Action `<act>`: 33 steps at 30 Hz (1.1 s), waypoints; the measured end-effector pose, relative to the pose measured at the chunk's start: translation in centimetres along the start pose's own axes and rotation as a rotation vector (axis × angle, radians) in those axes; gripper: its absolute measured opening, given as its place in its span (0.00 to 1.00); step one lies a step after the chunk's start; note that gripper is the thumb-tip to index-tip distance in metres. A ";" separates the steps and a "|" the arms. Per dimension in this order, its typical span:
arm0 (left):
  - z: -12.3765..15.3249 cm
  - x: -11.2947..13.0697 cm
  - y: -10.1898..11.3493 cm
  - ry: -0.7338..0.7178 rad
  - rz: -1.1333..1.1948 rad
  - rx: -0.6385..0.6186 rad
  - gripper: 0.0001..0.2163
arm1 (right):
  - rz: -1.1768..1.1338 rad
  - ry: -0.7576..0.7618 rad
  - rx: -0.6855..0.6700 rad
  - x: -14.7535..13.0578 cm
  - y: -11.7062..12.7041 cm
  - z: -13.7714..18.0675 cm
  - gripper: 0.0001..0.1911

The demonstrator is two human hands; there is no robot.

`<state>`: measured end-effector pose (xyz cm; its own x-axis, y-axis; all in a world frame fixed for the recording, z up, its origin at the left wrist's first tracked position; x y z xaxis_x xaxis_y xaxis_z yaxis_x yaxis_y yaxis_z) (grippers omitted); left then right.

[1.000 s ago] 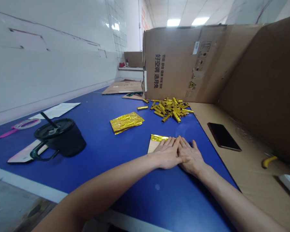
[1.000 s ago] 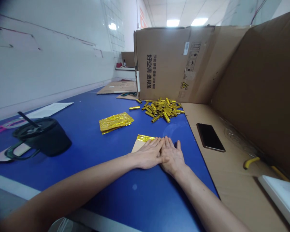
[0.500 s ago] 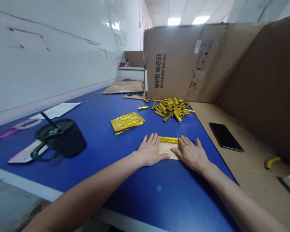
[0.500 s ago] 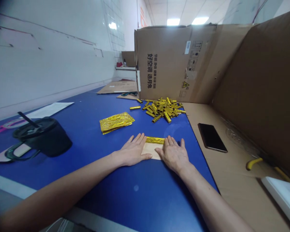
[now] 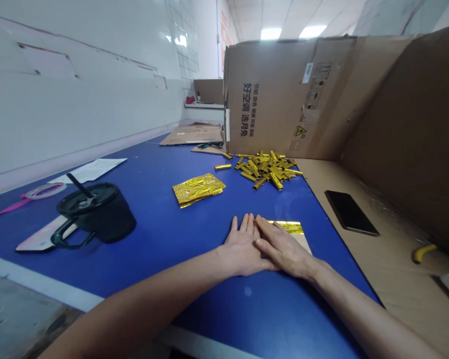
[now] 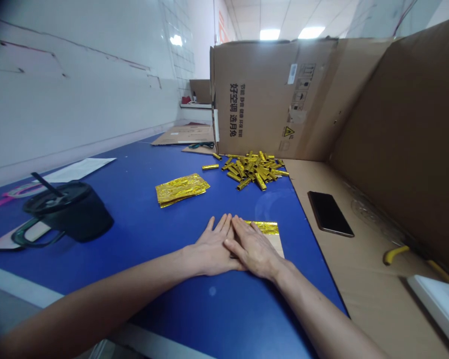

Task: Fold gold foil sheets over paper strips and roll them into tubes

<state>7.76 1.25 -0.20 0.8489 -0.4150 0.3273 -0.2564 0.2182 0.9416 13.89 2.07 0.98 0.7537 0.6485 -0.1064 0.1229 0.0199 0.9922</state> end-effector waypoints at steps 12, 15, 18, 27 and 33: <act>-1.2 -4.5 1.9 0.156 -0.007 0.025 0.46 | 0.267 -0.266 -0.033 4.7 -0.1 0.3 0.34; -1.3 -5.0 2.1 0.168 -0.016 0.038 0.46 | 0.343 -0.360 -0.057 5.5 0.0 0.5 0.36; -1.7 -6.2 2.6 0.193 -0.023 0.065 0.45 | 0.398 -0.381 -0.073 5.2 0.1 0.6 0.37; -2.2 -9.4 4.6 0.249 -0.005 0.121 0.36 | 0.434 -0.238 -0.030 1.9 0.3 0.4 0.41; -1.0 -4.3 6.0 0.037 -0.217 0.462 0.26 | 0.477 -0.203 0.026 1.7 0.5 0.4 0.39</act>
<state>3.02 5.23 3.95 0.9190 -0.3738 0.1256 -0.2431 -0.2864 0.9267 15.50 2.86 1.31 0.8393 0.4205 0.3446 -0.2511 -0.2624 0.9317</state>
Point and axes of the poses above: each hand's wrist, its own z-axis away from the middle knuckle, its own y-axis out of the back of the hand, x = y × z, the point moved 7 cm from there along -z, towards the middle knuckle, and after that the axes turned 14 degrees about z, right-handed, at the moved point
